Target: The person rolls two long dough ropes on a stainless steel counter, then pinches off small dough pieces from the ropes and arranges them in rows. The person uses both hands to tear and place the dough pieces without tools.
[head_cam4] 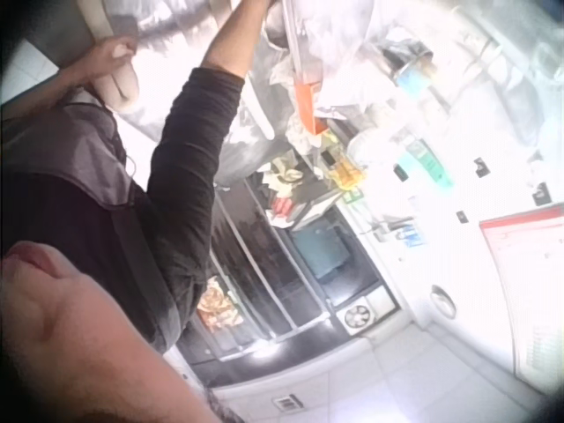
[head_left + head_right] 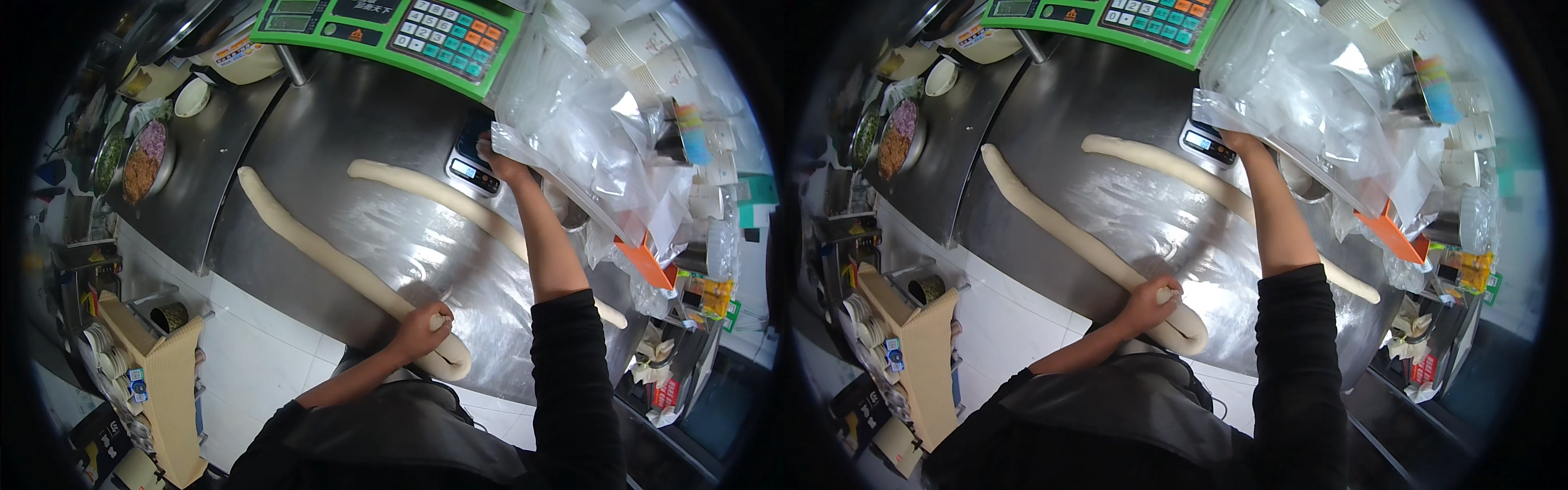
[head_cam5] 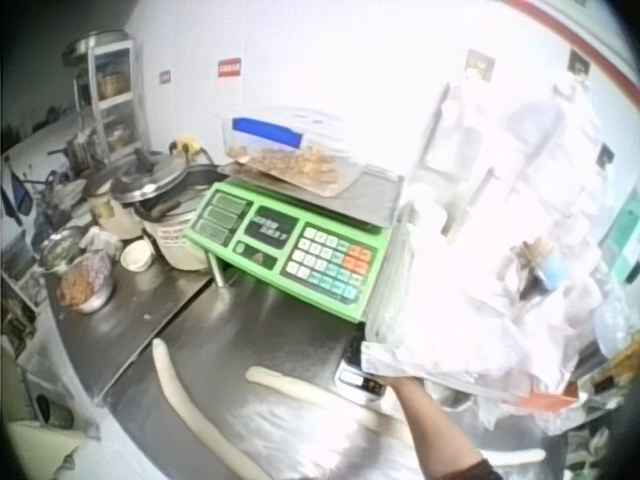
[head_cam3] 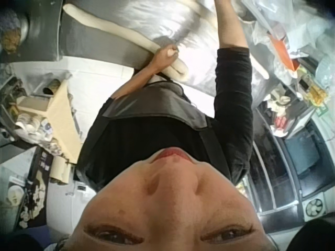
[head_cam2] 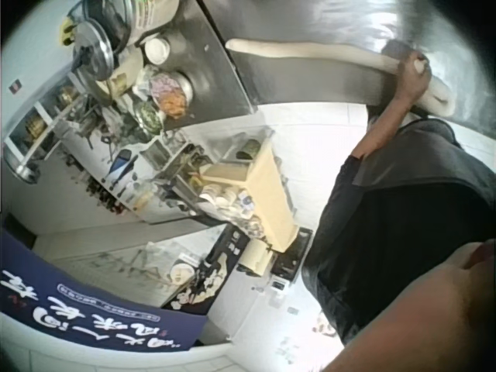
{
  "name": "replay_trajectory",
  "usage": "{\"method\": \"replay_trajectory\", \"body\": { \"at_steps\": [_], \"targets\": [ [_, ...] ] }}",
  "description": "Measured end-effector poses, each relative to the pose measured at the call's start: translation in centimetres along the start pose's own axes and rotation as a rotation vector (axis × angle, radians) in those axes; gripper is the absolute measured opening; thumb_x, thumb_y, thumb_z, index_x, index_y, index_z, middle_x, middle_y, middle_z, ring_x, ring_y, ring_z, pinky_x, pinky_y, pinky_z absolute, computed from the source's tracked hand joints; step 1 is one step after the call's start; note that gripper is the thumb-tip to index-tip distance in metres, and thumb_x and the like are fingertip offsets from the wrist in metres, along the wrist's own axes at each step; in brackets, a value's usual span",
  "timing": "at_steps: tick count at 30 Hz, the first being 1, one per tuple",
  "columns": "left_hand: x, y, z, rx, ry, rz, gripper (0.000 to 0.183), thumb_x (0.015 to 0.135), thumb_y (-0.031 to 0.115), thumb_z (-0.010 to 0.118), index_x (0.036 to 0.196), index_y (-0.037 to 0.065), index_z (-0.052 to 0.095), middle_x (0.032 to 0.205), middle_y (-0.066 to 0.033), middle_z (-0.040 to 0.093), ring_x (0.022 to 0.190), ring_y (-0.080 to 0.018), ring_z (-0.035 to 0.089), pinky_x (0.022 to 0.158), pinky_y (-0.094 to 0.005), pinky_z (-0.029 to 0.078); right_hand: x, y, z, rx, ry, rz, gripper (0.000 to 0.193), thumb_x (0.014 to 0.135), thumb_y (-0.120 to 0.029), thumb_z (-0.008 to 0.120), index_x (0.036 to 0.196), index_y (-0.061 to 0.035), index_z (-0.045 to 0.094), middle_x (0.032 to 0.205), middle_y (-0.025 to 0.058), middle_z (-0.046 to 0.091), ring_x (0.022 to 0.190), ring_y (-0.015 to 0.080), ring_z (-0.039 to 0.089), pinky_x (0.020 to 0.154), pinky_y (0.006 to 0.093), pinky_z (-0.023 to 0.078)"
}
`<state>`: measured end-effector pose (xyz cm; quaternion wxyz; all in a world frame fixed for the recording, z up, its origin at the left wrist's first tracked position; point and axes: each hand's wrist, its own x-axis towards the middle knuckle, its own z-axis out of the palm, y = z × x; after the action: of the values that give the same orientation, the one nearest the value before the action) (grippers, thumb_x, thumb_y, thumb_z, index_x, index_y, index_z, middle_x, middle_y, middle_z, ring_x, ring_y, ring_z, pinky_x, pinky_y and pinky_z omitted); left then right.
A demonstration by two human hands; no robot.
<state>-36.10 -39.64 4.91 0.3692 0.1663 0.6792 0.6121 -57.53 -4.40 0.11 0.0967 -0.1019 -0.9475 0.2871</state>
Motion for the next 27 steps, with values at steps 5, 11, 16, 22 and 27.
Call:
{"method": "replay_trajectory", "body": {
  "at_steps": [5, 11, 16, 22, 27],
  "targets": [
    [0.2, -0.5, -0.7, -0.066, -0.069, -0.015, 0.010, 0.094, 0.009, 0.065, 0.101, 0.003, 0.061, 0.094, -0.0075, 0.066, 0.093, -0.0160, 0.063, 0.087, -0.0331, 0.050, 0.0, 2.7, -1.6, 0.388, -0.066, 0.340, 0.043, 0.097, -0.033, 0.070, 0.128, -0.0042, 0.066, 0.098, 0.0131, 0.073, 0.099, 0.0237, 0.069, 0.089, 0.0369, 0.053],
    [0.0, -0.5, -1.7, -0.228, -0.089, -0.009, 0.012, 0.093, 0.009, 0.066, 0.101, 0.004, 0.059, 0.094, -0.0062, 0.063, 0.091, -0.0163, 0.061, 0.084, -0.0333, 0.049, -0.9, 6.1, -2.1, -0.290, 0.144, 0.016, 0.039, 0.103, -0.032, 0.055, 0.133, -0.0080, 0.064, 0.124, 0.0166, 0.070, 0.121, 0.0348, 0.061, 0.105, 0.0430, 0.047],
    [-0.4, -0.3, -2.5, -0.315, -0.145, -0.156, 0.015, 0.094, 0.009, 0.066, 0.107, 0.007, 0.058, 0.095, -0.0008, 0.057, 0.090, -0.0099, 0.055, 0.081, -0.0278, 0.046, -2.1, 6.2, -2.2, -0.331, 0.047, 0.022, 0.038, 0.104, -0.029, 0.050, 0.132, -0.0083, 0.065, 0.136, 0.0182, 0.064, 0.131, 0.0355, 0.055, 0.113, 0.0435, 0.041],
    [-0.9, -0.1, -2.7, -0.378, -0.134, -0.174, 0.017, 0.096, 0.011, 0.066, 0.110, 0.008, 0.057, 0.097, 0.0016, 0.055, 0.088, -0.0062, 0.051, 0.077, -0.0247, 0.044, -2.4, 2.5, -3.2, -0.263, 0.019, 0.157, 0.042, 0.105, -0.033, 0.047, 0.134, -0.0072, 0.064, 0.137, 0.0202, 0.063, 0.133, 0.0369, 0.054, 0.114, 0.0445, 0.039],
    [-1.4, 0.1, -2.8, -0.366, -0.133, -0.150, 0.017, 0.095, 0.011, 0.067, 0.110, 0.007, 0.058, 0.096, 0.0020, 0.055, 0.088, -0.0064, 0.051, 0.078, -0.0244, 0.044, -2.7, 0.3, -3.9, -0.218, 0.043, 0.161, 0.047, 0.103, -0.039, 0.048, 0.134, -0.0077, 0.063, 0.136, 0.0202, 0.063, 0.132, 0.0374, 0.054, 0.114, 0.0440, 0.039]
  ]
}}
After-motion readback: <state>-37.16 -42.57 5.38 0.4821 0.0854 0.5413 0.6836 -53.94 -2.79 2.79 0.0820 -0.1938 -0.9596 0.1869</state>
